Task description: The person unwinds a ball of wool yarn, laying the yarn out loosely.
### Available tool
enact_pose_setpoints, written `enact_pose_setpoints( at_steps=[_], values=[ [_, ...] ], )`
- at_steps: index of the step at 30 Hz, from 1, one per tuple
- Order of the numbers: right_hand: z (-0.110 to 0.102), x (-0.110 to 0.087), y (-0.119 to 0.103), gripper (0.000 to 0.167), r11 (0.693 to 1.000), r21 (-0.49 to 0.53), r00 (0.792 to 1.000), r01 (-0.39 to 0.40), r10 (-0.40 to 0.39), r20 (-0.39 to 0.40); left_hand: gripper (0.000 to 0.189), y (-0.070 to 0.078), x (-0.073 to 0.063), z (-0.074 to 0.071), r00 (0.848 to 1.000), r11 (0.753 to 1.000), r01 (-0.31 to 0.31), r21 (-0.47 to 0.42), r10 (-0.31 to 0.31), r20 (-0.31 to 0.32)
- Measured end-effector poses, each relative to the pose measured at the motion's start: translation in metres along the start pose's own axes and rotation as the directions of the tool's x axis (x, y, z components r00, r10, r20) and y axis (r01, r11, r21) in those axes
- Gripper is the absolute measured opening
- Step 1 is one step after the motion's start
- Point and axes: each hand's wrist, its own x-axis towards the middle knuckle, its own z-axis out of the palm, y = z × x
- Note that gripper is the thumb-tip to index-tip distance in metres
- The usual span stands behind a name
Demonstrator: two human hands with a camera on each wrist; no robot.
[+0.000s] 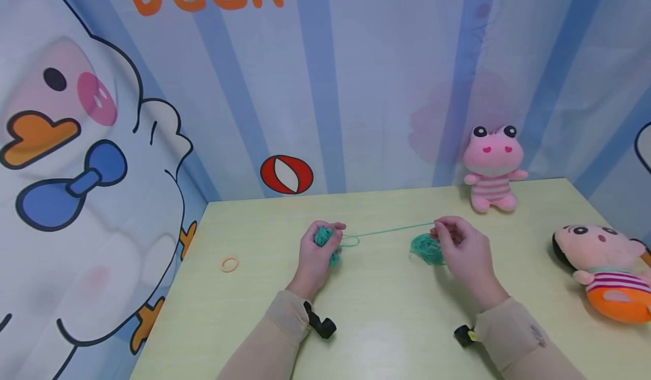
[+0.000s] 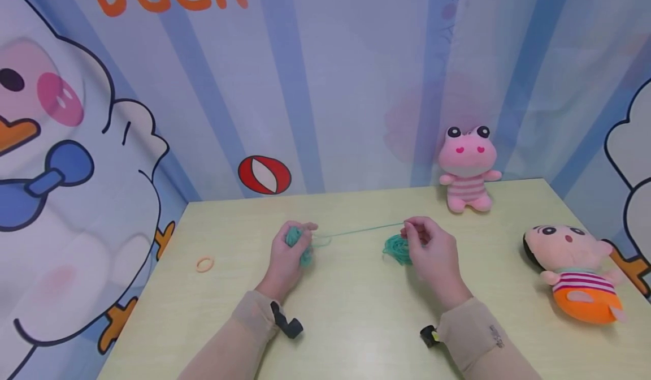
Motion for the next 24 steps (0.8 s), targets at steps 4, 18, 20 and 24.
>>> enact_pose_setpoints(
  at_steps=[4,18,20,24],
  values=[
    [-0.007,0.000,0.006,0.027,1.000,-0.007,1.000,-0.018,0.018,0.000,0.020,0.001,-0.001,-0.001,1.000,0.999,0.008,0.034,-0.008,-0.014],
    [-0.029,-0.001,0.018,0.028,0.997,-0.036,0.995,-0.062,0.060,-0.077,0.046,0.000,0.000,-0.002,0.999,0.999,0.001,-0.040,-0.003,-0.039],
    [-0.032,0.000,0.020,0.029,0.996,-0.045,0.994,-0.076,0.072,-0.082,0.041,0.001,0.000,-0.001,0.999,0.997,-0.006,-0.071,0.004,-0.037],
    [-0.037,0.000,0.021,0.028,0.994,-0.046,0.988,-0.099,0.093,-0.119,0.028,0.001,0.000,-0.001,0.998,0.999,0.005,-0.042,-0.008,-0.058]
  ],
)
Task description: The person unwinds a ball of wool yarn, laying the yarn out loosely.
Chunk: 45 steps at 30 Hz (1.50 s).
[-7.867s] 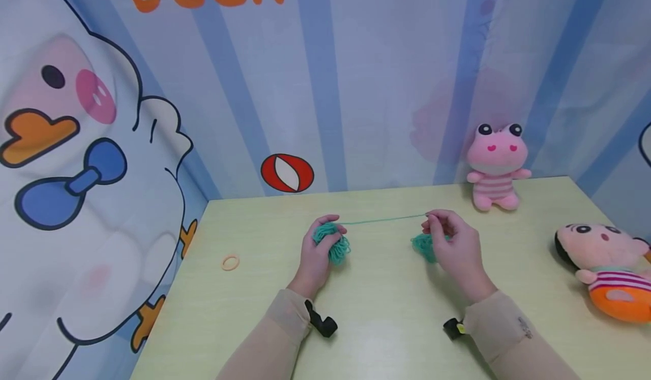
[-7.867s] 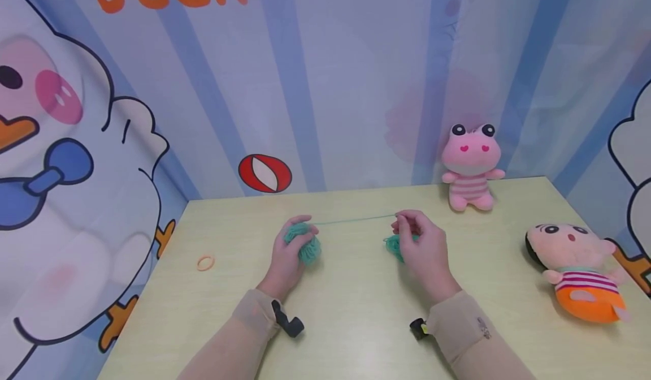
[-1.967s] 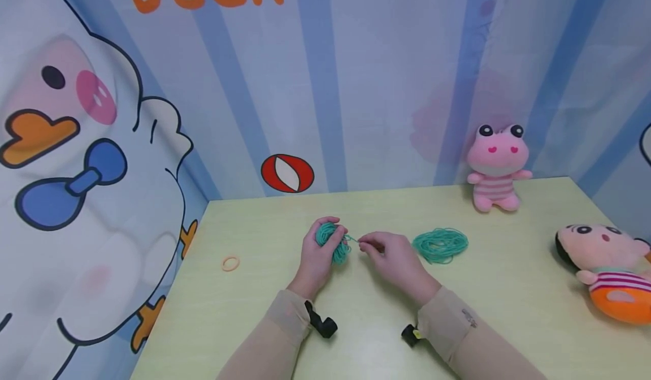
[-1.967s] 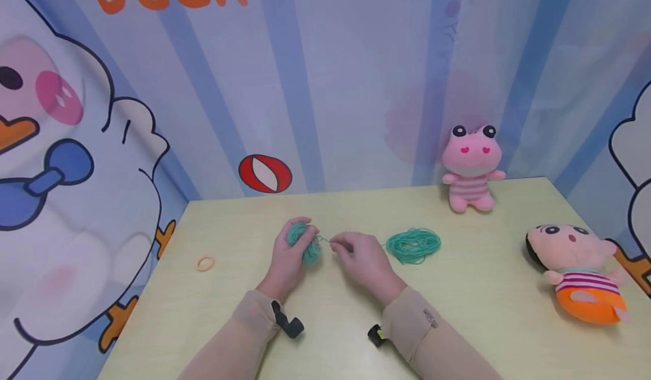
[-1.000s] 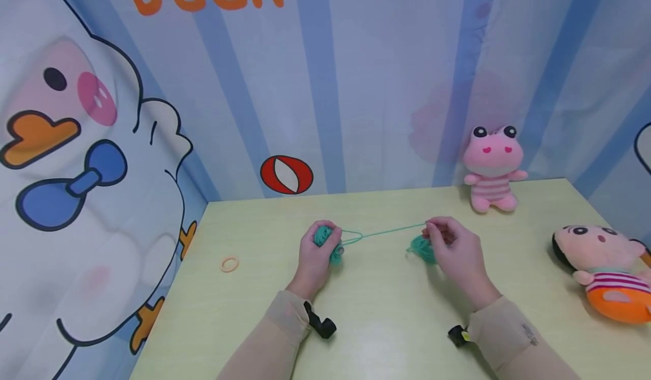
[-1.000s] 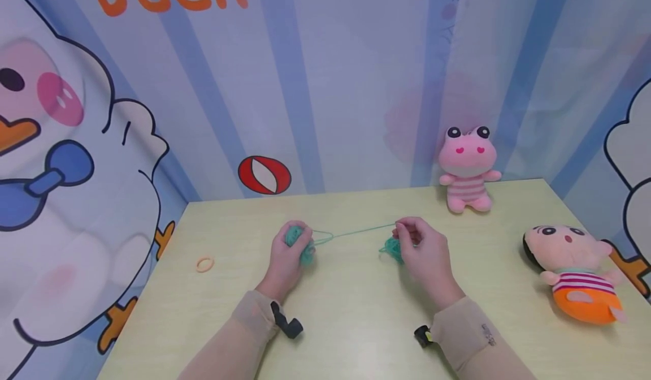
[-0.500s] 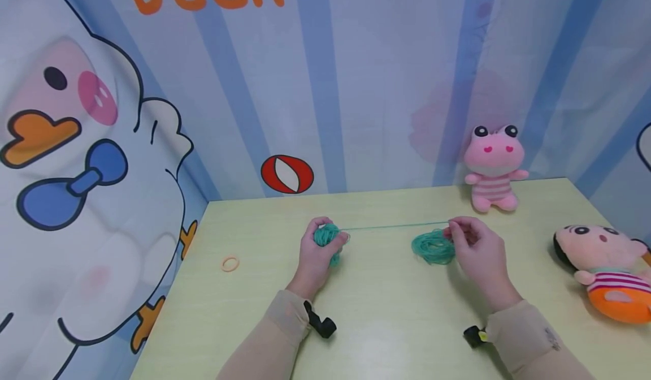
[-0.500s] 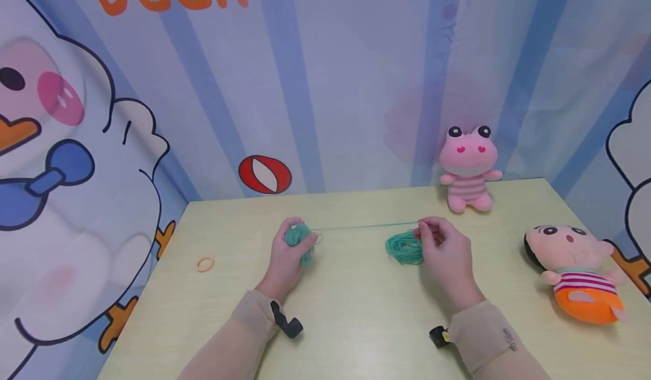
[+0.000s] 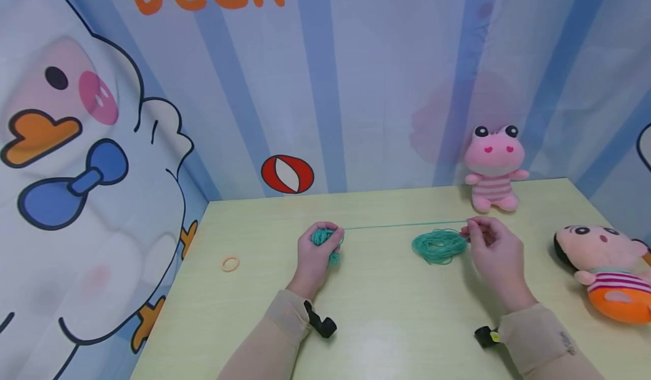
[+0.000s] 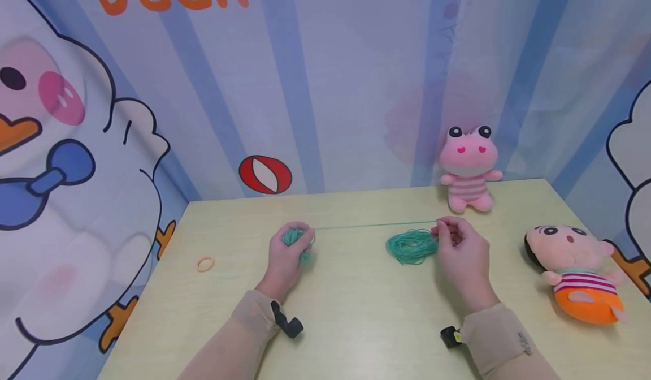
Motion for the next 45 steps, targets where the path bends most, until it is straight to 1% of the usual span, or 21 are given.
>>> enact_pose_setpoints(
  at_steps=[2,5,8,11,14,16,18,21,23,25,29,32,36,38,40,42,45],
  values=[
    [-0.001,0.000,-0.001,0.027,1.000,0.004,1.000,-0.009,0.009,-0.029,0.026,0.000,0.000,0.000,1.000,1.000,0.005,0.025,-0.004,-0.015],
    [-0.002,0.000,-0.003,0.025,1.000,0.009,0.998,-0.021,0.021,-0.059,0.033,0.000,0.001,0.000,0.999,0.999,0.002,0.052,0.000,-0.041],
    [-0.004,0.000,-0.003,0.027,0.999,-0.002,0.998,-0.035,0.035,-0.059,0.043,-0.001,0.003,0.000,0.997,0.996,-0.002,0.084,0.008,-0.071],
    [-0.006,0.001,0.000,0.030,0.997,-0.043,0.997,-0.066,0.064,-0.043,0.043,-0.001,0.003,-0.001,0.995,0.994,-0.012,0.106,0.023,-0.098],
    [-0.009,0.003,0.004,0.033,0.990,-0.092,0.994,-0.106,0.104,-0.021,0.033,0.000,0.003,-0.001,0.994,0.998,-0.026,0.064,0.033,-0.106],
    [-0.010,0.004,0.007,0.035,0.984,-0.129,0.992,-0.123,0.124,-0.002,0.023,-0.001,0.003,-0.001,0.994,0.999,-0.034,0.012,0.035,-0.104],
    [-0.012,0.005,0.009,0.035,0.978,-0.170,0.992,-0.122,0.128,0.019,0.014,-0.001,0.004,0.000,0.994,0.998,-0.041,-0.037,0.038,-0.099],
    [-0.013,0.006,0.013,0.035,0.968,-0.228,0.991,-0.108,0.122,0.047,0.006,-0.001,0.005,0.000,0.994,0.995,-0.052,-0.089,0.043,-0.099],
    [-0.013,0.007,0.015,0.034,0.962,-0.255,0.990,-0.101,0.122,0.066,0.007,-0.002,0.006,0.000,0.994,0.993,-0.060,-0.103,0.050,-0.102],
    [-0.013,0.007,0.016,0.036,0.958,-0.268,0.988,-0.103,0.130,0.084,0.013,-0.003,0.007,-0.001,0.993,0.991,-0.063,-0.120,0.050,-0.111],
    [-0.012,0.008,0.019,0.038,0.952,-0.289,0.985,-0.100,0.136,0.109,0.021,-0.003,0.008,-0.002,0.992,0.984,-0.048,-0.170,0.026,-0.126],
    [-0.009,0.006,0.020,0.036,0.950,-0.310,0.983,-0.050,0.102,0.154,0.024,-0.002,0.007,-0.003,0.993,0.981,-0.041,-0.191,0.019,-0.120],
    [-0.004,0.004,0.020,0.036,0.955,-0.296,0.972,0.021,0.049,0.228,0.031,-0.001,0.005,-0.002,0.996,0.988,-0.039,-0.149,0.027,-0.080],
    [-0.003,0.003,0.018,0.038,0.957,-0.285,0.969,0.049,0.023,0.246,0.031,-0.002,0.004,-0.002,0.998,0.991,-0.033,-0.132,0.026,-0.059],
    [-0.003,0.002,0.016,0.041,0.955,-0.277,0.960,0.103,-0.023,0.278,0.029,-0.002,0.004,-0.002,0.999,0.991,-0.031,-0.130,0.025,-0.047],
    [-0.006,0.002,0.015,0.041,0.944,-0.269,0.939,0.191,-0.095,0.330,0.024,-0.002,0.003,-0.002,0.999,0.990,-0.029,-0.137,0.023,-0.043],
    [-0.010,0.003,0.015,0.038,0.914,-0.254,0.893,0.315,-0.195,0.406,0.022,-0.001,0.003,-0.002,0.999,0.989,-0.033,-0.144,0.028,-0.033]
  ],
)
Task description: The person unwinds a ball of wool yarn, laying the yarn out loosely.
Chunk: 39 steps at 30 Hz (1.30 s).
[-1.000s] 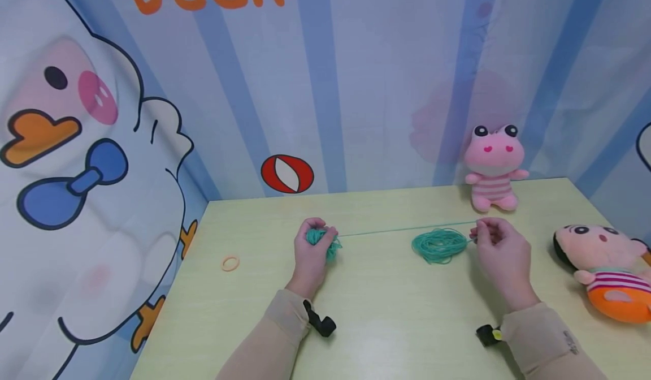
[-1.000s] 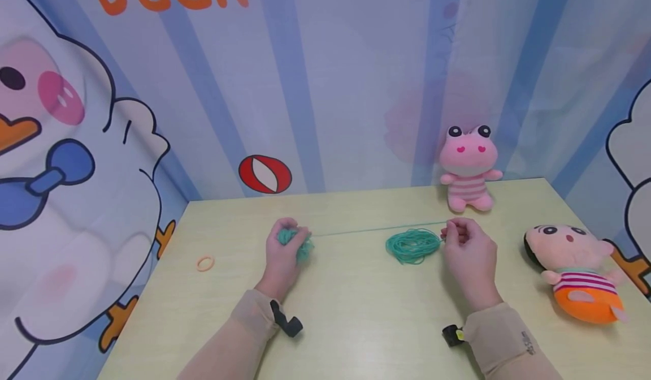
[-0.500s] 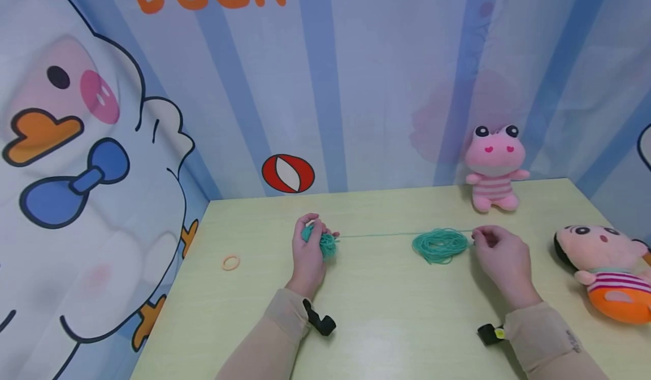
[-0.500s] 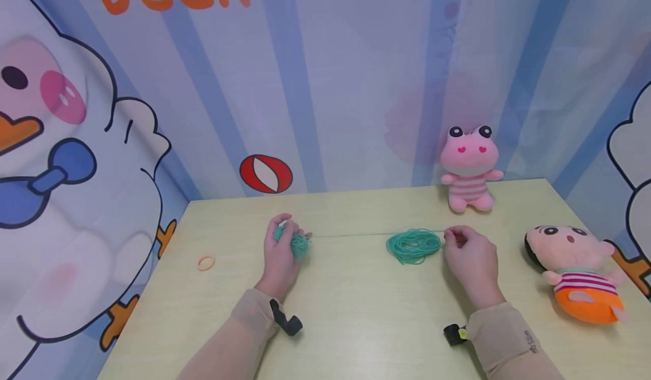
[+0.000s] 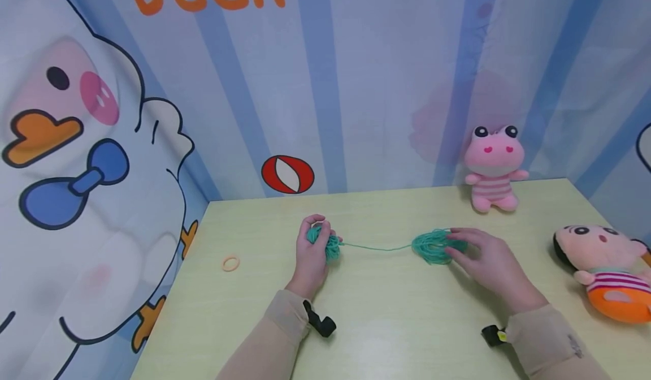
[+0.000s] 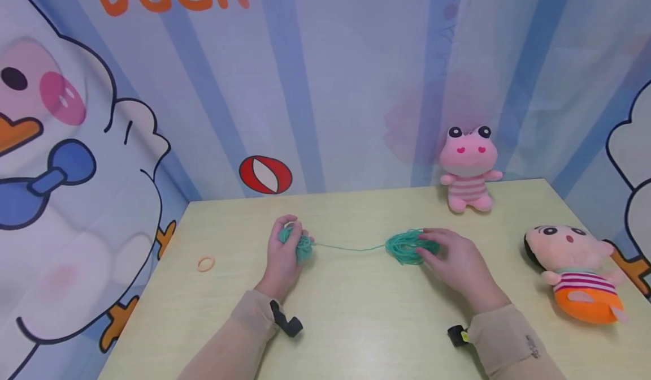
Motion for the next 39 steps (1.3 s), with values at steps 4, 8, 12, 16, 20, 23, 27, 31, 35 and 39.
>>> enact_pose_setpoints(
  at_steps=[4,8,12,16,20,23,27,31,35,39],
  values=[
    [0.001,0.001,0.001,0.038,0.999,-0.013,0.998,0.046,-0.045,0.051,0.022,0.002,0.000,-0.001,1.000,1.000,-0.004,0.010,0.004,0.012],
    [0.007,0.006,-0.002,0.036,0.999,-0.012,0.991,0.031,-0.029,0.132,0.021,0.002,0.000,-0.002,1.000,1.000,-0.003,0.017,0.003,0.010],
    [0.014,0.014,-0.005,0.029,0.998,-0.054,0.984,0.038,-0.028,0.174,0.020,0.001,0.000,-0.003,1.000,1.000,-0.007,0.005,0.007,0.010],
    [0.019,0.024,-0.008,0.027,0.994,-0.097,0.983,0.043,-0.025,0.183,0.019,0.000,0.000,-0.003,1.000,1.000,-0.010,-0.008,0.010,0.013],
    [0.024,0.036,-0.008,0.029,0.993,-0.110,0.983,0.046,-0.025,0.183,0.018,0.000,0.000,-0.002,1.000,1.000,-0.007,-0.010,0.007,0.002],
    [0.027,0.046,-0.007,0.030,0.993,-0.108,0.985,0.038,-0.019,0.173,0.019,0.000,0.000,-0.001,1.000,1.000,-0.004,-0.004,0.004,-0.006],
    [0.029,0.058,-0.005,0.033,0.994,-0.107,0.986,0.018,0.000,0.167,0.019,0.000,0.001,0.000,1.000,1.000,-0.004,-0.003,0.004,-0.013],
    [0.031,0.068,-0.002,0.035,0.994,-0.105,0.984,-0.005,0.023,0.175,0.018,0.000,0.002,0.001,1.000,1.000,-0.007,-0.002,0.007,-0.018],
    [0.030,0.069,-0.003,0.036,0.996,-0.087,0.984,-0.019,0.034,0.174,0.018,0.000,0.001,0.001,1.000,1.000,-0.002,0.002,0.002,-0.015],
    [0.028,0.060,-0.018,0.034,0.997,-0.081,0.992,-0.008,0.018,0.128,0.019,-0.001,0.001,0.000,1.000,1.000,0.001,0.006,-0.001,-0.005]
  ],
)
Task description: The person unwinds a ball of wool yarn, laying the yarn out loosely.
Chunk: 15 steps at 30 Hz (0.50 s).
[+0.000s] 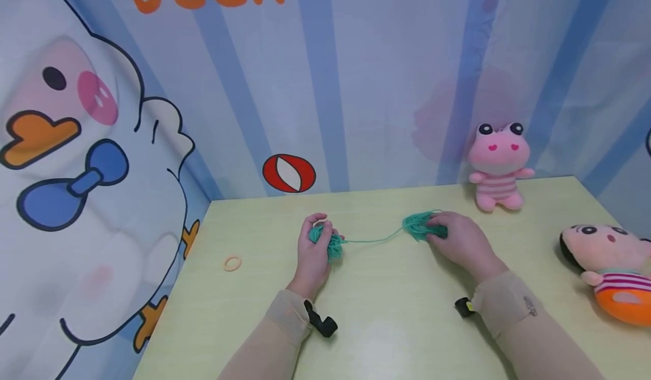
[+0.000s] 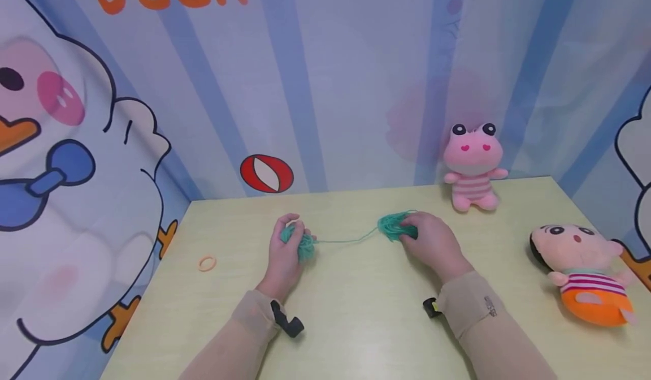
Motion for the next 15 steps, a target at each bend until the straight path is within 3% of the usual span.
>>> enact_pose_setpoints(
  at_steps=[6,10,15],
  values=[
    [0.017,-0.009,-0.048,0.021,0.994,0.033,0.984,0.107,-0.101,-0.146,0.024,-0.001,0.001,-0.002,1.000,1.000,-0.009,0.010,0.009,0.017],
    [0.039,-0.008,-0.081,0.036,0.981,0.113,0.986,0.157,-0.149,-0.074,0.022,0.000,0.001,-0.001,1.000,1.000,0.002,0.028,-0.003,0.024],
    [0.059,0.001,-0.109,0.044,0.981,0.132,0.988,0.142,-0.149,0.041,0.024,0.000,-0.001,0.000,0.999,0.999,0.019,0.026,-0.020,0.044]
  ],
)
